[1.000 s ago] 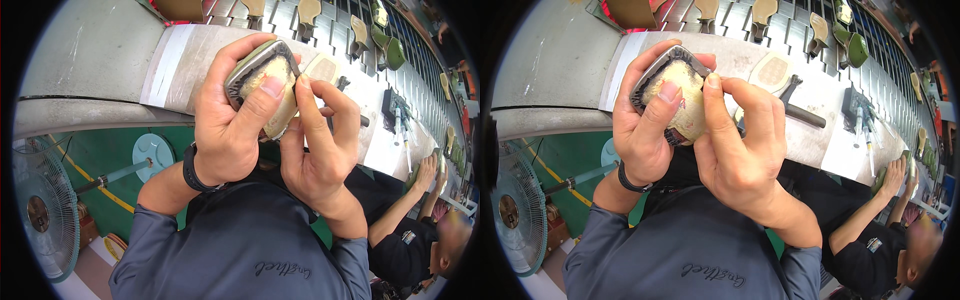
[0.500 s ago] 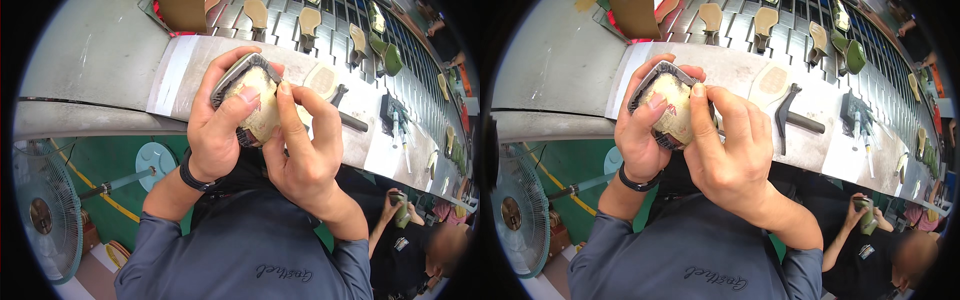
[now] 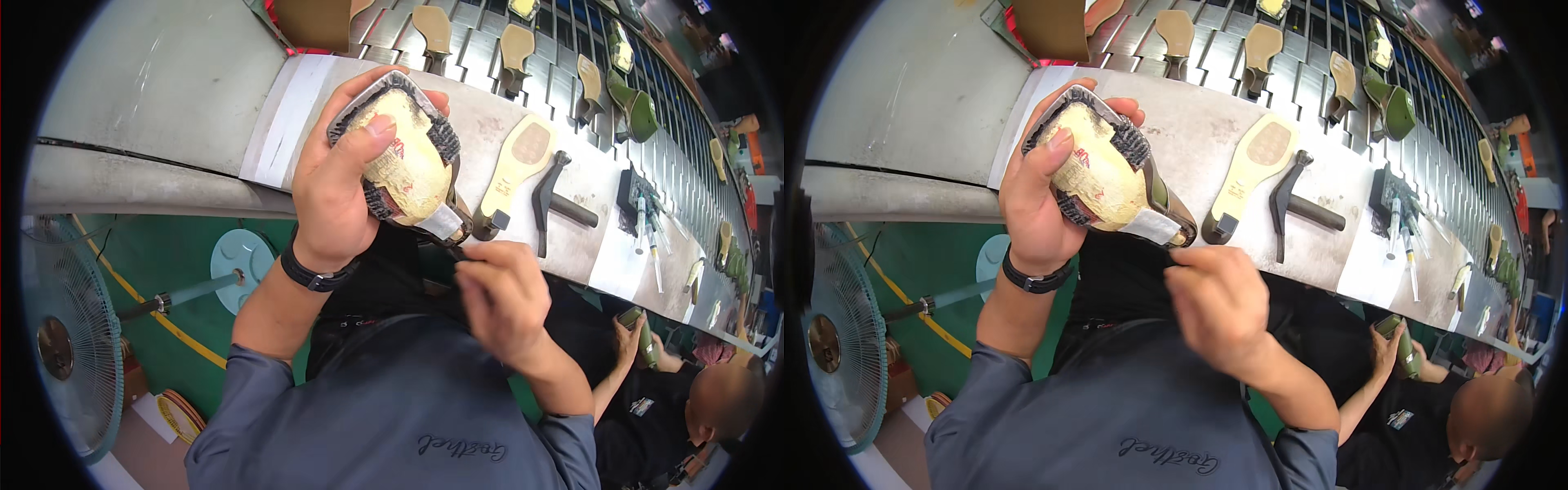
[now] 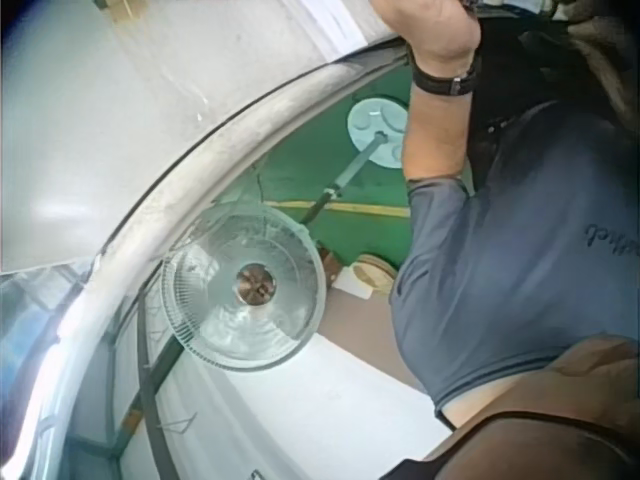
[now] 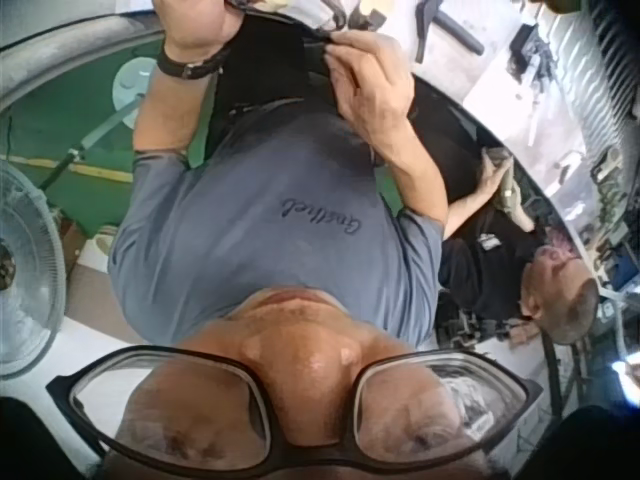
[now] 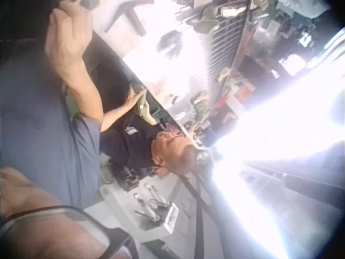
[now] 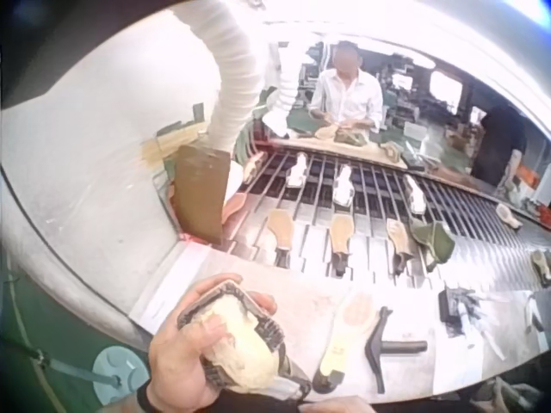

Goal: The person assembles high-heeled shoes on lasts by aligning upper straps, applying adhesive with a syringe, attaching soles, and tapping the edges with a hammer.

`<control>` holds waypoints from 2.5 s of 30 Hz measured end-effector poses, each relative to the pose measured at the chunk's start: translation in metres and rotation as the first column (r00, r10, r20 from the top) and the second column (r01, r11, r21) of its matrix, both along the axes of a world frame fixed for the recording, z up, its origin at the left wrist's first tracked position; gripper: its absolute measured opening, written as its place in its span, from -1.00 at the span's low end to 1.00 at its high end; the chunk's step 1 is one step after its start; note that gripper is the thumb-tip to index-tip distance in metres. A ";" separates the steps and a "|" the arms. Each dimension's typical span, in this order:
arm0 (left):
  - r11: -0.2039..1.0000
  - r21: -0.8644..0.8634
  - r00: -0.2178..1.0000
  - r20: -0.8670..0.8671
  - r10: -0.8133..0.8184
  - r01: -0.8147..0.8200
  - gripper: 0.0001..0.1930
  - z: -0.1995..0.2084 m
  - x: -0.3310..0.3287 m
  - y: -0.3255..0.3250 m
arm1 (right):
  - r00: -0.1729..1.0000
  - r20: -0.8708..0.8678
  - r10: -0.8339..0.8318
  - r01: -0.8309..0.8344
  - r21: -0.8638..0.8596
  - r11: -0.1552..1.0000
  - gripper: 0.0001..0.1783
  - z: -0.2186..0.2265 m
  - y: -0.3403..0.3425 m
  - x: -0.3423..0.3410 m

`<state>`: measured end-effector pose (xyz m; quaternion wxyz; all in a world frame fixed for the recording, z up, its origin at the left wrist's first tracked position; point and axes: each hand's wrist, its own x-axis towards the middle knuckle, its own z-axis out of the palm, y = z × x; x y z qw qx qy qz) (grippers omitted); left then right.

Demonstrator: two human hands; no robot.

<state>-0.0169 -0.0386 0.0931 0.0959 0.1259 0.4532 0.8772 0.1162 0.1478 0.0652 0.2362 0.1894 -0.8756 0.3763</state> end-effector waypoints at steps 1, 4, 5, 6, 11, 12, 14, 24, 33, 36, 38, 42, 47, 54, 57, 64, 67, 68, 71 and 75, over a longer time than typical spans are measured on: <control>1.000 0.006 1.000 0.000 0.011 -0.011 -0.42 0.000 -0.002 -0.004 | 0.991 0.115 -0.073 0.079 -0.043 0.996 -0.78 -0.006 0.007 0.003; 0.998 0.052 0.999 0.029 -0.031 0.029 -0.43 -0.003 -0.007 -0.012 | 0.933 0.254 -0.256 0.279 -0.059 0.958 -0.81 -0.042 0.035 0.016; 0.997 0.062 0.998 0.020 -0.053 0.051 -0.43 -0.005 -0.009 -0.014 | 0.902 0.304 -0.307 0.328 -0.021 0.944 -0.79 -0.056 0.045 0.026; 0.995 0.070 0.997 0.009 -0.075 0.075 -0.44 -0.007 -0.011 -0.016 | 0.866 0.350 -0.358 0.376 0.017 0.926 -0.77 -0.058 0.047 0.027; 0.993 0.081 0.996 0.001 -0.088 0.088 -0.43 -0.010 -0.013 -0.020 | 0.890 0.064 -0.452 0.433 0.196 0.880 -0.56 -0.051 0.007 -0.004; 0.995 0.068 0.997 0.005 -0.078 0.078 -0.42 -0.009 -0.013 -0.022 | 0.880 0.059 -0.472 0.434 0.304 0.848 -0.51 -0.045 -0.002 -0.015; 0.994 0.061 0.995 -0.006 -0.095 0.096 -0.41 -0.008 -0.016 -0.020 | 0.865 0.048 -0.500 0.470 0.272 0.840 -0.57 -0.060 0.004 -0.032; 0.986 0.091 0.990 -0.040 -0.134 0.137 -0.41 -0.009 -0.023 -0.021 | 0.735 0.270 -0.622 0.669 -0.140 0.730 -0.41 -0.069 0.004 0.055; 0.982 0.078 0.984 -0.056 -0.168 0.172 -0.41 -0.006 -0.029 -0.022 | 0.784 0.291 -0.548 0.606 -0.171 0.777 -0.60 -0.063 0.011 0.068; 0.982 0.050 0.982 -0.061 -0.179 0.182 -0.41 -0.005 -0.027 -0.019 | 0.722 0.626 -0.293 0.669 -0.527 0.524 -0.70 -0.074 0.012 0.115; 0.986 0.033 0.986 -0.049 -0.162 0.164 -0.40 0.000 -0.025 -0.018 | 0.756 0.598 -0.267 0.647 -0.620 0.444 -0.75 -0.104 0.015 0.109; 0.979 0.033 0.979 -0.038 -0.199 0.201 -0.40 0.002 -0.025 -0.022 | 0.688 0.726 -0.008 0.722 -0.684 0.103 -0.68 -0.116 0.008 0.069; 0.976 0.023 0.976 -0.035 -0.216 0.217 -0.40 0.005 -0.025 -0.020 | 0.665 0.730 0.159 0.718 -0.683 0.135 -0.64 -0.149 -0.005 0.059; 0.963 0.039 0.963 -0.048 -0.265 0.267 -0.37 0.002 -0.031 -0.027 | 0.883 0.440 0.164 0.345 -0.845 0.408 -0.61 -0.061 -0.008 0.068; 0.955 0.068 0.957 -0.039 -0.287 0.289 -0.37 0.002 -0.029 -0.020 | 0.935 0.256 0.246 0.123 -0.884 0.451 -0.46 -0.020 -0.006 0.046; 0.929 0.038 0.929 -0.046 -0.367 0.369 -0.47 0.009 -0.022 -0.010 | 0.755 0.486 0.441 0.115 -0.760 0.639 -0.81 0.054 -0.034 -0.003; 0.941 -0.059 0.938 -0.079 -0.338 0.334 -0.38 0.011 -0.013 -0.011 | 0.786 0.420 0.453 0.168 -0.851 0.498 -0.78 0.051 -0.052 -0.017; 0.943 -0.057 0.941 -0.075 -0.331 0.327 -0.38 0.009 -0.014 -0.012 | 0.758 0.427 0.494 0.193 -0.869 0.456 -0.76 0.049 -0.052 -0.021; 0.920 -0.122 0.902 -0.185 -0.389 0.372 -0.04 0.004 -0.016 -0.017 | 0.749 0.508 0.425 0.235 -0.804 0.546 -0.74 0.042 -0.049 -0.026; 0.927 -0.017 0.907 -0.197 -0.371 0.375 -0.01 0.002 -0.014 -0.015 | 0.858 0.427 0.287 0.168 -0.760 0.628 -0.76 0.037 -0.060 -0.029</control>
